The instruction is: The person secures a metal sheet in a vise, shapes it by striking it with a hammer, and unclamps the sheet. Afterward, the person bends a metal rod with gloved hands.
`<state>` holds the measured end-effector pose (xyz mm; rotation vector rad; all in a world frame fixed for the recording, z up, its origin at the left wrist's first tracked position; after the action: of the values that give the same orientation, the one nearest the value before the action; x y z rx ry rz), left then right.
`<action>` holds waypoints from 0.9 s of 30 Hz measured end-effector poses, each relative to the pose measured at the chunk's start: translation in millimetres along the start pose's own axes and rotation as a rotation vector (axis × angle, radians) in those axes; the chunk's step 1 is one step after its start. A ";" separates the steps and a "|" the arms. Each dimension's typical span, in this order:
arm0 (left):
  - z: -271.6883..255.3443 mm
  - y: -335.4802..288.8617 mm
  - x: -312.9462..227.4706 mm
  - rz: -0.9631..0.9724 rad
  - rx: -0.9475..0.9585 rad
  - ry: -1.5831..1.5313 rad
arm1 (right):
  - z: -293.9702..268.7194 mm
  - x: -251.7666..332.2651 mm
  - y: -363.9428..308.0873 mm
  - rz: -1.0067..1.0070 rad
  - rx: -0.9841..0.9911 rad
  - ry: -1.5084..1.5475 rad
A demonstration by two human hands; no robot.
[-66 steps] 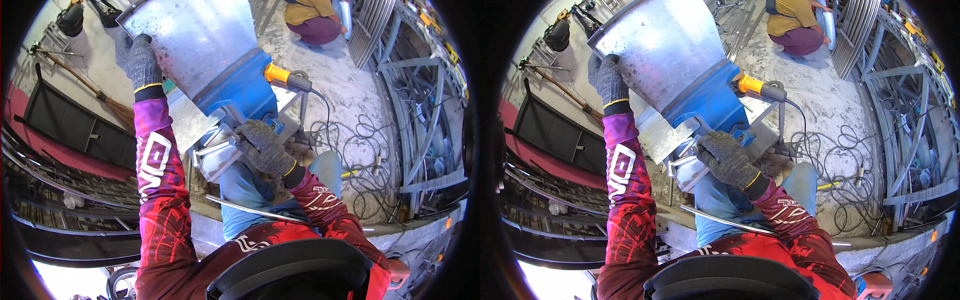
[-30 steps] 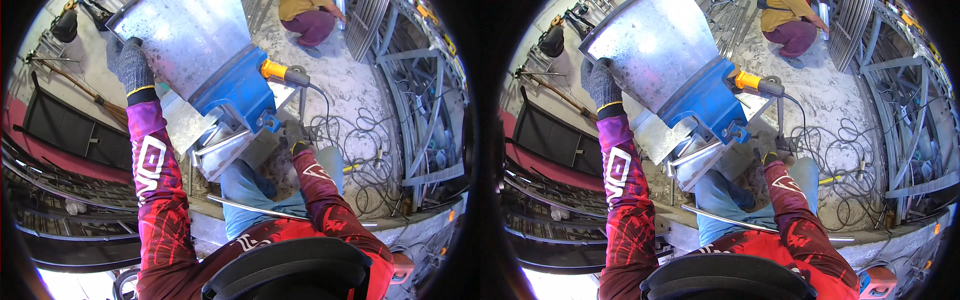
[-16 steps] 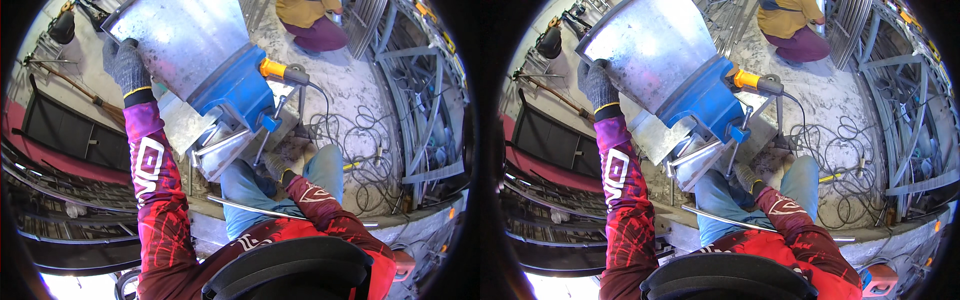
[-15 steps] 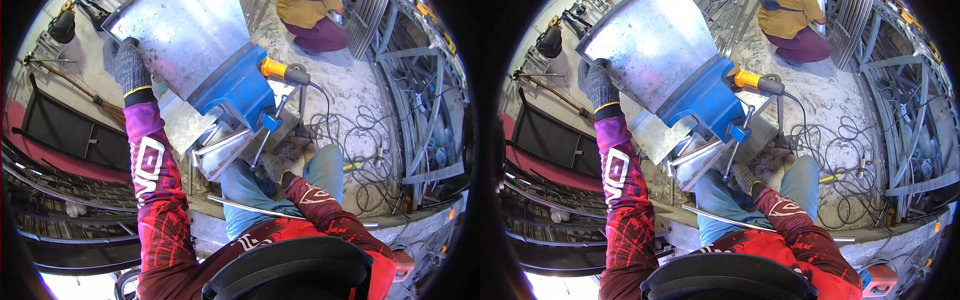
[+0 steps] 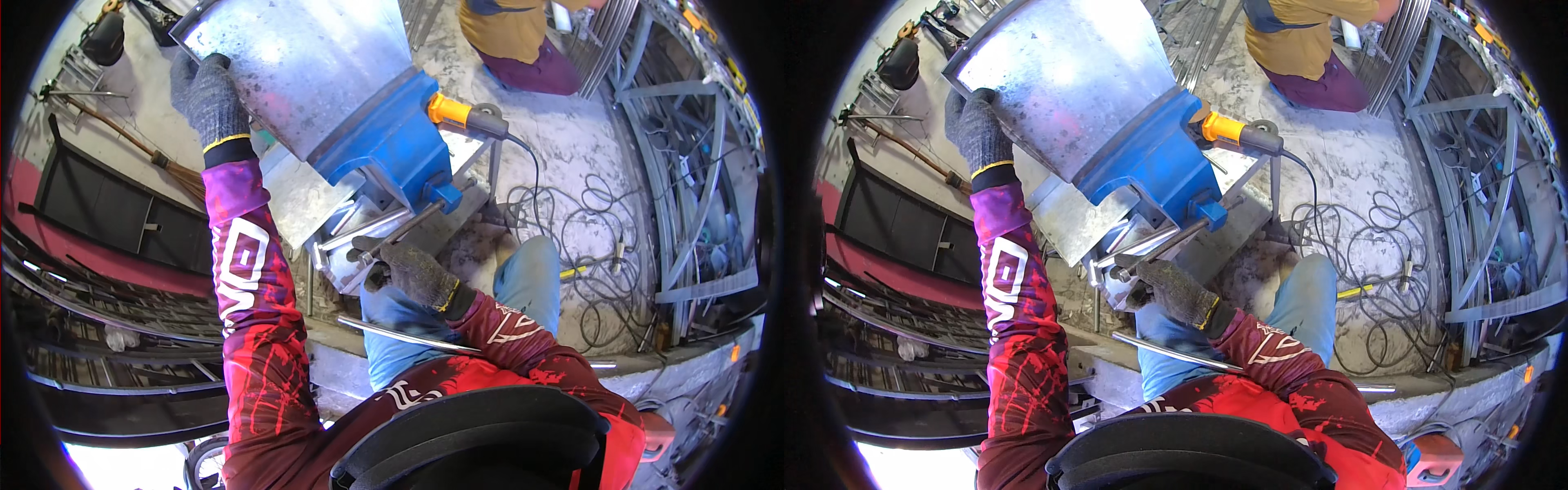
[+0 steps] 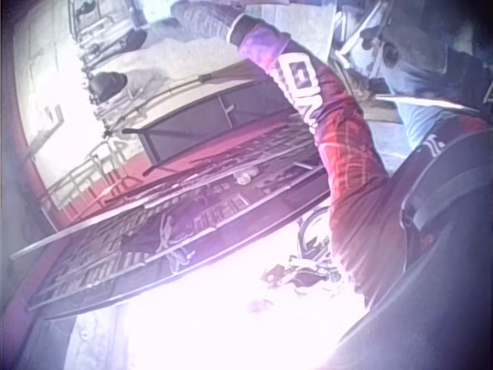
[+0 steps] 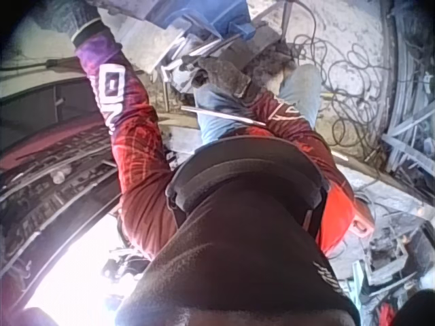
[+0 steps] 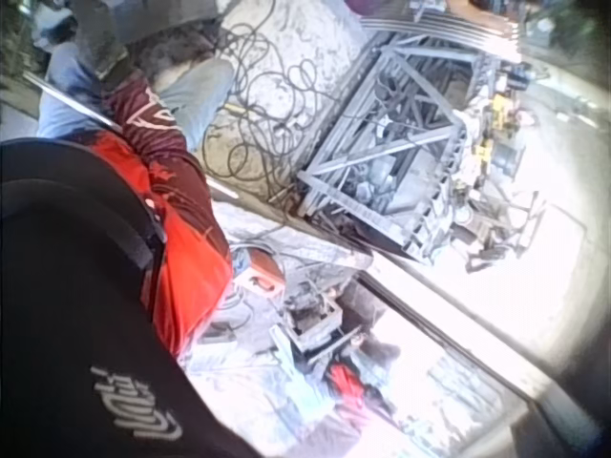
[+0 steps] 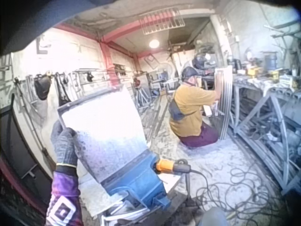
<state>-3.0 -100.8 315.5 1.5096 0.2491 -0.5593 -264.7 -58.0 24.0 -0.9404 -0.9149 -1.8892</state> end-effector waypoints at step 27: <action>-5.2 5.2 5.8 0.040 0.060 0.037 | -41.1 60.4 21.4 0.074 -0.001 -0.295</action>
<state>5.5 -97.0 316.8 1.5808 0.2319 -0.5112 -280.0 -122.2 62.0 -1.2591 -1.0340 -1.7161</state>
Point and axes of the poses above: each hand's wrist, its own y-axis towards the middle knuckle, its own z-axis out of the palm, x = y × z, the point moved 3 cm from there along y, towards the middle knuckle, and after that the axes turned 9 degrees about z, right-handed, at the moved point
